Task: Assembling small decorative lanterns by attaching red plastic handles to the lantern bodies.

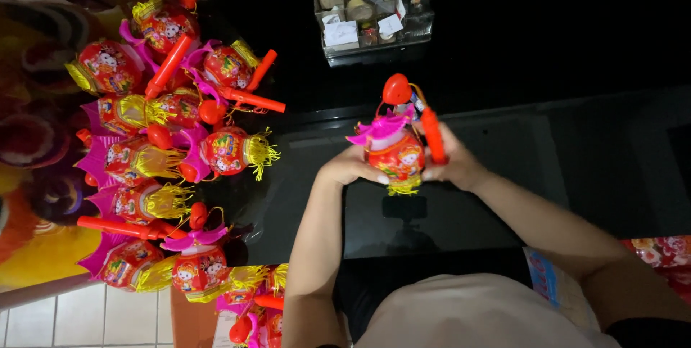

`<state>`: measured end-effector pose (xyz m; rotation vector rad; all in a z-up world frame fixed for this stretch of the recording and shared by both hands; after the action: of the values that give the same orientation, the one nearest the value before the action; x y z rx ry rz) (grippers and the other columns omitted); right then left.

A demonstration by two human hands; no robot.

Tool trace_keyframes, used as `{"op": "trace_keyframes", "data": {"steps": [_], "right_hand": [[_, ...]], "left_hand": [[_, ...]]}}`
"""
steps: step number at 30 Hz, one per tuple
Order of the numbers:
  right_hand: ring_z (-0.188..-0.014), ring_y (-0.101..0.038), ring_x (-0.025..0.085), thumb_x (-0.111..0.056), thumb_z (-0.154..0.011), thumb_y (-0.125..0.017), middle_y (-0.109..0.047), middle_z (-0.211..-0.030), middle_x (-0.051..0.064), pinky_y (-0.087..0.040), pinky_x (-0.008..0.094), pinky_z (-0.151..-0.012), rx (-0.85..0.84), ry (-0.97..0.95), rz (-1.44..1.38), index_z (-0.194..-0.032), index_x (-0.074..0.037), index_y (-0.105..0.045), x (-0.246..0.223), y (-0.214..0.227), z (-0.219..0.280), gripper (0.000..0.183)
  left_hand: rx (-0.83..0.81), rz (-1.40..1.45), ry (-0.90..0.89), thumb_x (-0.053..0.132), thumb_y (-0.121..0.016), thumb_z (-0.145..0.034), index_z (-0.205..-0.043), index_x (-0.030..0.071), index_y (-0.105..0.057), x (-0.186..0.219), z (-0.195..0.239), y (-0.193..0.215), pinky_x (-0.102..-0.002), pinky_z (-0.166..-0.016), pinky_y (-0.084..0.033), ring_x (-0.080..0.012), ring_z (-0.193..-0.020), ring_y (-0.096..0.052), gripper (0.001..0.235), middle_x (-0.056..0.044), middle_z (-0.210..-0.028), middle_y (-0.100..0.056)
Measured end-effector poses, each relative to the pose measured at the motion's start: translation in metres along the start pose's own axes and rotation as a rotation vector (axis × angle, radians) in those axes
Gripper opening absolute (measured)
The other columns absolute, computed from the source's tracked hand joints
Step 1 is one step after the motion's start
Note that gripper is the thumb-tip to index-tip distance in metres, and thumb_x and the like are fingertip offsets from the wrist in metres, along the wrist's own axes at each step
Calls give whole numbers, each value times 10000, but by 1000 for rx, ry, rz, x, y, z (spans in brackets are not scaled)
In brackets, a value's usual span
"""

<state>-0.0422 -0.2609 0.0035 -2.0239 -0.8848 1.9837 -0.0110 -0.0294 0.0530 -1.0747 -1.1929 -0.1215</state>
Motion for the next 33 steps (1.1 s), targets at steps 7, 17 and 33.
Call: {"op": "trace_keyframes", "data": {"steps": [7, 17, 33], "right_hand": [[-1081, -698, 260, 30, -426, -1032, -677, -1290, 171, -582, 397, -931, 22, -27, 210, -1422, -64, -490, -17, -27, 2, 1137], [-1134, -683, 227, -129, -558, -983, -683, -1261, 146, -555, 411, -1015, 18, 118, 147, -1431, -29, -498, -30, -43, 5, 1004], [-1041, -729, 381, -212, -664, -800, -649, -1205, 257, -643, 535, -845, -131, 279, -411, -1436, 0, -388, -45, -33, -2, 900]], "left_hand": [[-34, -193, 25, -50, -937, -642, -1382, -14, -595, -9, -2, -9, -524, -996, -516, -326, -1213, -600, 815, -181, -1300, -653], [-19, -270, -88, 174, -922, -741, -1292, 42, -632, -8, -3, 7, -490, -1002, -532, -220, -1025, -676, 636, -98, -1122, -682], [328, -143, -133, 225, -599, -1016, -917, -24, -666, 3, 4, 14, -276, -573, -597, -64, -405, -490, 277, -111, -669, -626]]}}
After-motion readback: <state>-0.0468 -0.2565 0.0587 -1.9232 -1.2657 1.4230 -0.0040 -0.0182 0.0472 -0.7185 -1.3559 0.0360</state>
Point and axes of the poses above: each hand's wrist, its own z-axis away from the middle knuckle, its own y-axis out of the back of the hand, x = y × z, the point moved 2 cm from there along -z, towards the middle knuckle
